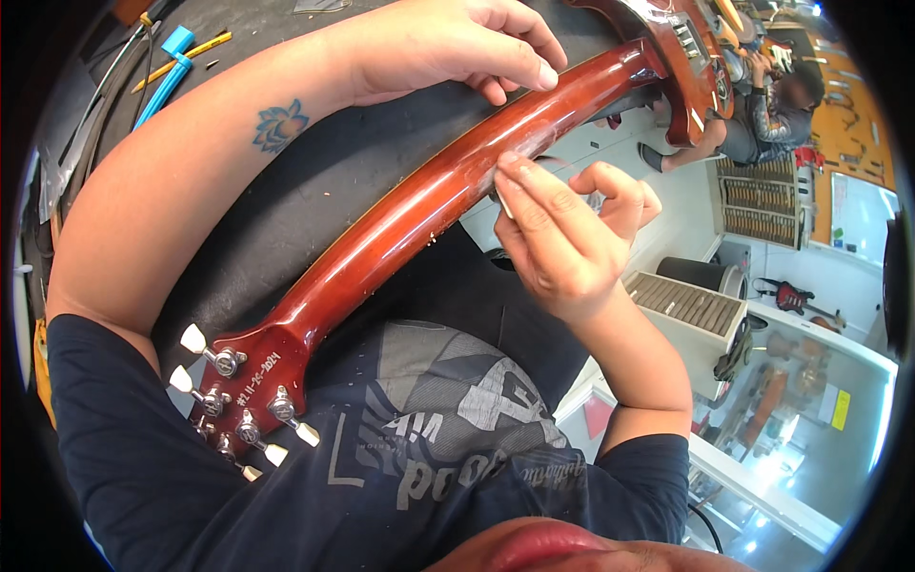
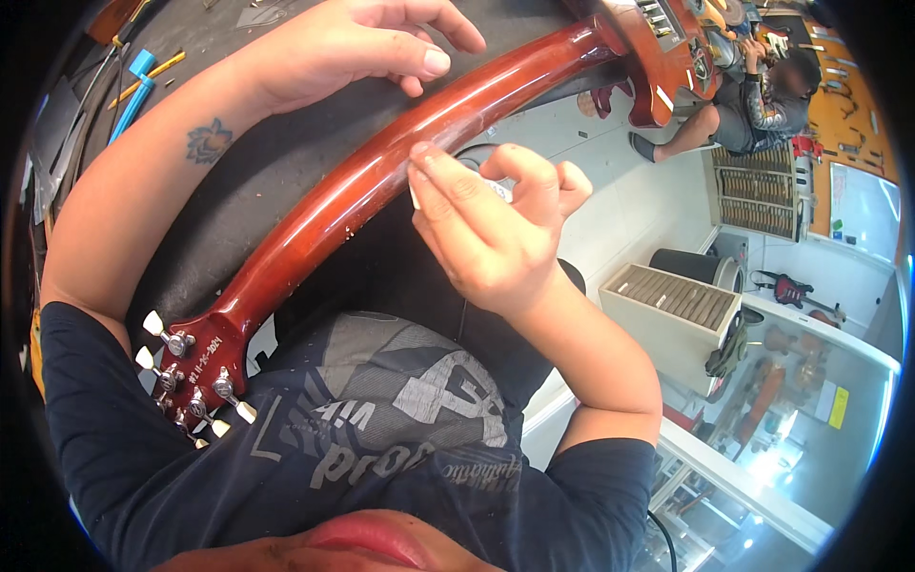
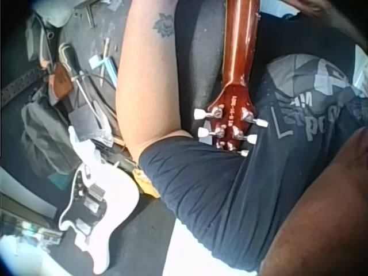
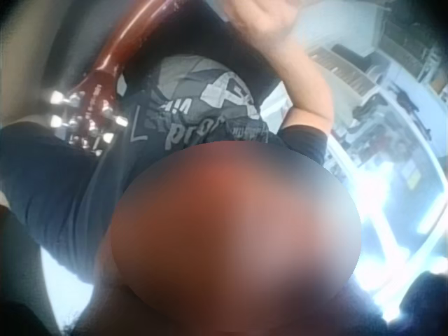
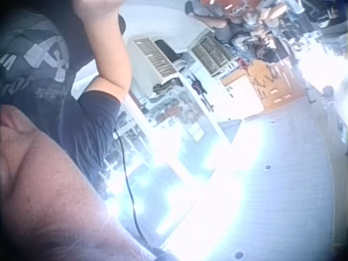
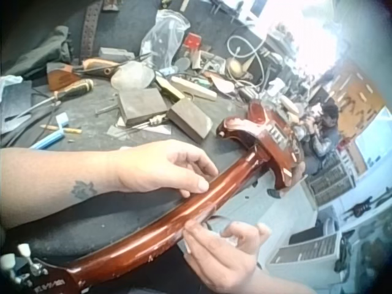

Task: The person sands the back of a guitar neck with a sanding block, wipes and rubs the neck using a piece of sandpaper, touches the surface by hand, and resumes sanding the neck with the sanding block.

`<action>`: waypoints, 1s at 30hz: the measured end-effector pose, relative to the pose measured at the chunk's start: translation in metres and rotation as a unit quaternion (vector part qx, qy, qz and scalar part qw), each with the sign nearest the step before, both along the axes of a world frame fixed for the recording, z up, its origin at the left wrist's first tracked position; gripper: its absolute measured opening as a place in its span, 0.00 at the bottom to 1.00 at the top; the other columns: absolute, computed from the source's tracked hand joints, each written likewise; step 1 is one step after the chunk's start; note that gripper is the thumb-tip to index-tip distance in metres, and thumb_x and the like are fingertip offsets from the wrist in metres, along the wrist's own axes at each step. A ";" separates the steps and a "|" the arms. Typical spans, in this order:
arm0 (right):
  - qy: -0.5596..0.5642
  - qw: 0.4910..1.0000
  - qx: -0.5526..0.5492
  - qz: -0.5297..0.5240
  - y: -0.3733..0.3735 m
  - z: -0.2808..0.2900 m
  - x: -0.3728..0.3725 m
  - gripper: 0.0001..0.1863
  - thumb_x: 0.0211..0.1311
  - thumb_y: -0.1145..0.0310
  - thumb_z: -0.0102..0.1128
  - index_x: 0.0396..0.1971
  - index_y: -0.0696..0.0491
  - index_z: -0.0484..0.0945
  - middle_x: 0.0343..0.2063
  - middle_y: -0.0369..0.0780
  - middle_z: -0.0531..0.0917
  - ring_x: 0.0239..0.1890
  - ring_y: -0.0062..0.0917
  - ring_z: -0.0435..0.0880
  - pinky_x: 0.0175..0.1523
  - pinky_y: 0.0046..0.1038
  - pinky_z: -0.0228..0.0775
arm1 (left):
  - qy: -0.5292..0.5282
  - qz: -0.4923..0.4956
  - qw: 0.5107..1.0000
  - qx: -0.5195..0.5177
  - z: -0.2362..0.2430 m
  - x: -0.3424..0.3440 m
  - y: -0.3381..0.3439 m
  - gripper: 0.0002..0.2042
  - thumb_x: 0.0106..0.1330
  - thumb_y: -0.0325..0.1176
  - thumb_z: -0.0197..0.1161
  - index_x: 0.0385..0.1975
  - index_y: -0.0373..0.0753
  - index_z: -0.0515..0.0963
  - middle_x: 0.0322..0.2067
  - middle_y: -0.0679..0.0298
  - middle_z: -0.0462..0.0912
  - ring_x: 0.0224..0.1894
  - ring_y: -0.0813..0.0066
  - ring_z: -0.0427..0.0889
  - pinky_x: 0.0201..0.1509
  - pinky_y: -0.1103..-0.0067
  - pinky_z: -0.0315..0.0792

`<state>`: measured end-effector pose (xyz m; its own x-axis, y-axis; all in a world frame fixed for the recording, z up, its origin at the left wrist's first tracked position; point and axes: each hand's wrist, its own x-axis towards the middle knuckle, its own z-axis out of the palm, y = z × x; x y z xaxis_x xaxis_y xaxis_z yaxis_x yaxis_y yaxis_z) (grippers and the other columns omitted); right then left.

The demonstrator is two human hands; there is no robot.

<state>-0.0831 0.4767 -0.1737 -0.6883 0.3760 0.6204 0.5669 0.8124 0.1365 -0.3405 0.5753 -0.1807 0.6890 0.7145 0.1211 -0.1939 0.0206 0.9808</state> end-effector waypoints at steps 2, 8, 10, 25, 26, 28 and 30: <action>-0.005 1.000 0.001 0.005 0.003 0.001 0.000 0.18 0.44 0.65 0.78 0.40 0.49 0.94 0.48 0.26 0.94 0.45 0.28 0.78 0.58 0.39 0.53 | 0.002 0.004 1.000 -0.005 -0.001 -0.001 -0.001 0.27 0.76 0.39 0.71 0.66 0.24 0.77 0.53 0.56 0.88 0.53 0.74 0.85 0.58 0.76 0.78; 0.008 1.000 0.001 0.012 -0.009 -0.004 -0.002 0.17 0.45 0.65 0.78 0.39 0.48 0.94 0.48 0.26 0.94 0.46 0.27 0.78 0.58 0.38 0.53 | 0.003 -0.004 1.000 -0.012 -0.003 0.001 -0.001 0.28 0.77 0.38 0.70 0.68 0.24 0.75 0.53 0.55 0.88 0.54 0.74 0.85 0.59 0.76 0.78; 0.020 1.000 0.004 0.001 0.009 -0.010 0.009 0.17 0.45 0.65 0.78 0.39 0.48 0.94 0.48 0.26 0.94 0.46 0.27 0.77 0.58 0.38 0.53 | -0.036 -0.019 0.999 -0.022 -0.004 0.000 -0.002 0.28 0.77 0.38 0.70 0.69 0.24 0.75 0.53 0.55 0.88 0.53 0.74 0.85 0.59 0.76 0.78; 0.072 0.992 -0.005 0.103 -0.019 0.012 0.011 0.15 0.43 0.70 0.80 0.36 0.49 0.93 0.50 0.28 0.93 0.41 0.27 0.78 0.59 0.39 0.55 | 0.050 0.060 0.997 0.028 0.008 0.001 -0.012 0.20 0.72 0.34 0.70 0.62 0.37 0.82 0.40 0.69 0.85 0.43 0.80 0.84 0.55 0.78 0.78; 0.071 0.994 -0.016 0.084 -0.020 0.023 0.023 0.15 0.47 0.70 0.79 0.38 0.49 0.93 0.50 0.30 0.94 0.40 0.28 0.79 0.58 0.40 0.58 | 0.139 0.071 0.978 0.140 0.012 0.002 -0.016 0.22 0.70 0.34 0.72 0.63 0.37 0.81 0.48 0.64 0.83 0.48 0.78 0.83 0.55 0.78 0.79; 0.086 0.995 -0.021 0.048 -0.020 0.040 0.049 0.14 0.53 0.73 0.78 0.42 0.50 0.91 0.48 0.34 0.94 0.40 0.29 0.81 0.55 0.41 0.64 | 0.253 0.075 0.919 0.294 0.014 0.011 -0.030 0.31 0.63 0.37 0.80 0.66 0.38 0.78 0.60 0.54 0.76 0.62 0.59 0.81 0.65 0.67 0.79; 0.130 0.991 0.008 0.013 -0.017 0.051 0.067 0.12 0.59 0.77 0.76 0.43 0.53 0.88 0.46 0.38 0.93 0.41 0.32 0.82 0.52 0.39 0.70 | 0.297 0.109 0.873 0.372 0.021 0.023 -0.048 0.35 0.59 0.39 0.83 0.67 0.38 0.78 0.63 0.51 0.75 0.67 0.49 0.79 0.71 0.61 0.76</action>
